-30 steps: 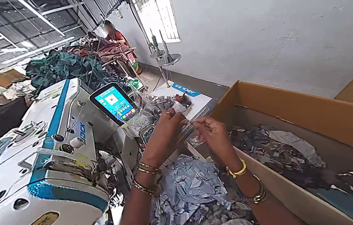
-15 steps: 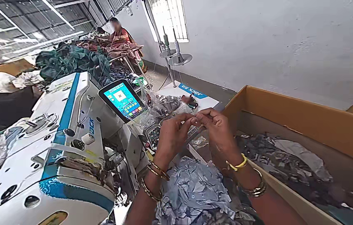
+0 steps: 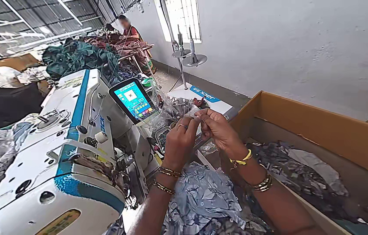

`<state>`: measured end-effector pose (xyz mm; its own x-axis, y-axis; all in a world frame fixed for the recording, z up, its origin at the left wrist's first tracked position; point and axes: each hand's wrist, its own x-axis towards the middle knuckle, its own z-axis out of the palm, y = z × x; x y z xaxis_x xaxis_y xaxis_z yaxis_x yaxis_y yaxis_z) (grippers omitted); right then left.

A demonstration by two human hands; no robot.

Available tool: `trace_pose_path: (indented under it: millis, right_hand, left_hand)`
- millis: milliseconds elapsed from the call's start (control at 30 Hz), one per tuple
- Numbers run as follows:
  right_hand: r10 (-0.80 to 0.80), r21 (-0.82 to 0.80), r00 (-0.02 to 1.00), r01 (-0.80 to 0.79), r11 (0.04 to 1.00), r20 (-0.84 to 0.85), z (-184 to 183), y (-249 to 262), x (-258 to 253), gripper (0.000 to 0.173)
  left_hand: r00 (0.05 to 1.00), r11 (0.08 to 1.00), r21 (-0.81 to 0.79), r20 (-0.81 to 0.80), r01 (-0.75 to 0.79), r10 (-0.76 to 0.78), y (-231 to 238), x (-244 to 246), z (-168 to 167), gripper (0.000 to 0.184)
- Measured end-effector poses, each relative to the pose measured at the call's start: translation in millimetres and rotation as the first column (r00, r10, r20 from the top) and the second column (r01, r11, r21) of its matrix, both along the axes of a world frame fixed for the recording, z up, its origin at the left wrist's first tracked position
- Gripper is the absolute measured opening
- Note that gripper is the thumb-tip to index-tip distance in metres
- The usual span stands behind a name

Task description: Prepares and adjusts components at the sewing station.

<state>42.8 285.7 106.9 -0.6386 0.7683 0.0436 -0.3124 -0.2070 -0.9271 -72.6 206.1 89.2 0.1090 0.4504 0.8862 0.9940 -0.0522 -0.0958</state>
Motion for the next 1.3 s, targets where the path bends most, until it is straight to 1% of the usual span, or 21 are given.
trace_pose_path:
  millis: [33,67,100,133,167,200,233,300,400,500,567,667,833,933,967,1033,1100,1133,1200,1233,1300]
  right_hand:
    - [-0.08,0.16,0.995,0.069,0.985,0.066,-2.9,1.7,-1.2,0.011]
    - [-0.227,0.373,0.967,0.169,0.912,0.117,-8.2,3.1,-1.2,0.016]
    - [-0.397,0.582,0.912,0.267,0.769,0.107,-15.3,3.6,-1.2,0.022]
    - [-0.539,0.722,0.842,0.373,0.583,0.0,-22.0,3.2,-3.0,0.024]
    - [-0.622,0.793,0.772,0.46,0.4,-0.134,-27.7,2.2,-5.3,0.021]
    - [-0.647,0.812,0.722,0.518,0.269,-0.246,-31.1,0.3,-8.1,0.019]
    - [-0.648,0.817,0.699,0.54,0.199,-0.304,-32.5,-2.9,-10.7,0.017]
    - [-0.647,0.844,0.713,0.499,0.199,-0.269,-34.1,-11.2,-13.4,0.017]
    - [-0.634,0.858,0.74,0.459,0.23,-0.226,-35.4,-13.1,-15.9,0.014]
    - [-0.629,0.85,0.731,0.484,0.208,-0.263,-35.5,-11.1,-13.7,0.012]
    - [-0.622,0.856,0.75,0.456,0.242,-0.224,-37.4,-11.5,-9.2,0.012]
    - [-0.604,0.863,0.767,0.442,0.247,-0.219,-42.1,-14.7,-3.0,0.013]
    - [-0.681,0.868,0.693,0.466,0.172,-0.237,-47.8,-14.4,19.0,0.014]
    - [-0.751,0.893,0.643,0.413,0.179,-0.147,-55.4,-12.0,32.1,0.015]
    - [-0.782,0.909,0.621,0.355,0.22,-0.053,-53.8,-14.3,39.3,0.018]
    - [-0.793,0.901,0.565,0.187,0.392,0.228,-45.7,-20.4,55.3,0.041]
    - [-0.796,0.904,0.543,0.146,0.401,0.266,-49.0,-27.2,61.9,0.063]
    - [-0.8,0.924,0.56,0.147,0.353,0.216,-54.8,-35.8,59.3,0.059]
    - [-0.725,0.96,0.684,0.143,0.242,0.081,-72.9,-64.5,44.2,0.037]
    - [-0.638,0.967,0.768,0.111,0.229,0.062,-84.2,-84.6,34.3,0.029]
    - [-0.416,0.96,0.903,0.02,0.28,0.103,-107.2,-125.1,9.2,0.024]
  left_hand:
    - [0.999,1.0,-0.015,0.053,0.008,-0.007,-0.8,-0.5,0.4,0.011]
    - [0.987,0.998,-0.051,0.16,0.031,-0.023,-2.4,-0.9,1.7,0.012]
    - [0.955,0.993,-0.095,0.295,0.065,-0.034,-4.1,-2.1,4.3,0.014]
    - [0.899,0.987,-0.124,0.436,0.103,-0.039,-5.1,-3.7,7.9,0.015]
    - [0.819,0.981,-0.129,0.571,0.142,-0.044,-6.1,-4.8,11.0,0.016]
    - [0.733,0.976,-0.128,0.679,0.174,-0.041,-7.1,-5.6,14.2,0.017]
    - [0.663,0.973,-0.12,0.748,0.197,-0.042,-7.7,-5.9,17.4,0.017]
    - [0.583,0.967,-0.119,0.812,0.224,-0.035,-9.6,-5.3,19.7,0.015]
    - [0.545,0.96,-0.109,0.837,0.256,-0.051,-11.6,-6.2,18.6,0.014]
    - [0.438,0.956,-0.011,0.891,0.293,-0.124,-18.0,-14.6,17.4,0.011]
    - [0.413,0.966,0.018,0.902,0.258,-0.127,-23.1,-20.3,16.4,0.009]
    - [0.498,0.986,0.002,0.863,0.164,-0.085,-29.4,-21.4,16.6,0.01]
    - [0.685,0.999,0.048,0.728,-0.019,-0.022,-38.4,-31.6,23.3,0.013]
    - [0.76,1.0,0.01,0.65,-0.009,0.0,-39.6,-26.8,24.9,0.015]
    - [0.783,0.999,-0.023,0.623,0.022,-0.003,-40.6,-20.3,23.4,0.018]
    - [0.795,0.985,-0.128,0.607,0.113,-0.012,-54.4,-1.8,12.2,0.038]
    - [0.795,0.931,-0.284,0.607,0.229,-0.011,-85.5,24.7,-14.7,0.043]
    - [0.814,0.878,-0.39,0.581,0.276,0.002,-106.4,37.2,-32.1,0.036]
    - [0.819,0.762,-0.527,0.573,0.376,-0.008,-148.1,52.4,-66.5,0.022]
    - [0.805,0.711,-0.565,0.594,0.417,-0.001,-167.8,55.4,-81.4,0.022]
    - [0.794,0.707,-0.574,0.607,0.413,0.029,-203.2,55.0,-105.0,0.021]
